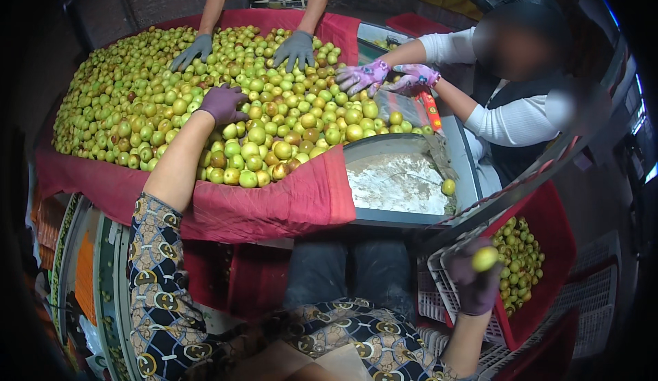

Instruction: The person sorts green apples on a red-covered table, picking them up and placing them into a red crate. Another worker also sorts apples nearby, and a third person occasionally adds more apples to the table.

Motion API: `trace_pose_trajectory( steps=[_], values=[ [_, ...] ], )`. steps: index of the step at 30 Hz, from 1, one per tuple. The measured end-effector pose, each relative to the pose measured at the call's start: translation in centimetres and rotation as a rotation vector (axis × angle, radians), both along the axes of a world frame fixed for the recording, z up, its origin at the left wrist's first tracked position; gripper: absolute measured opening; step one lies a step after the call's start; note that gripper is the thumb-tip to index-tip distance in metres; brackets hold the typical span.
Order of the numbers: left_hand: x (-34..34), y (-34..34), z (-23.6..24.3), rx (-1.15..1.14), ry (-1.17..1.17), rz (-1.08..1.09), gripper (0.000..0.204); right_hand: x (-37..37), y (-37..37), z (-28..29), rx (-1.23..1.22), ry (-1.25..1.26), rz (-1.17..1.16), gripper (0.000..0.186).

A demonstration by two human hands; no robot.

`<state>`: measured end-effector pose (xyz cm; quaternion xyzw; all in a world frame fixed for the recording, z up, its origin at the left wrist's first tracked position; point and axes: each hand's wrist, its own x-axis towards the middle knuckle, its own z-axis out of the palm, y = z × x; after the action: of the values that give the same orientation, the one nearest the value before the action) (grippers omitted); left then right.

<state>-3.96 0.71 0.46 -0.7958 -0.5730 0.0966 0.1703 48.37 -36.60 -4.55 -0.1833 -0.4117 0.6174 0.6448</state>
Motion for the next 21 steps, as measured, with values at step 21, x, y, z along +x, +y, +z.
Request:
trace_pose_trajectory(
  steps=[21],
  values=[
    [-0.3,-0.3,0.1,-0.014,0.013,0.01,0.056,-19.6,16.9,6.7,0.708,-1.244,0.12,0.028]
  ],
)
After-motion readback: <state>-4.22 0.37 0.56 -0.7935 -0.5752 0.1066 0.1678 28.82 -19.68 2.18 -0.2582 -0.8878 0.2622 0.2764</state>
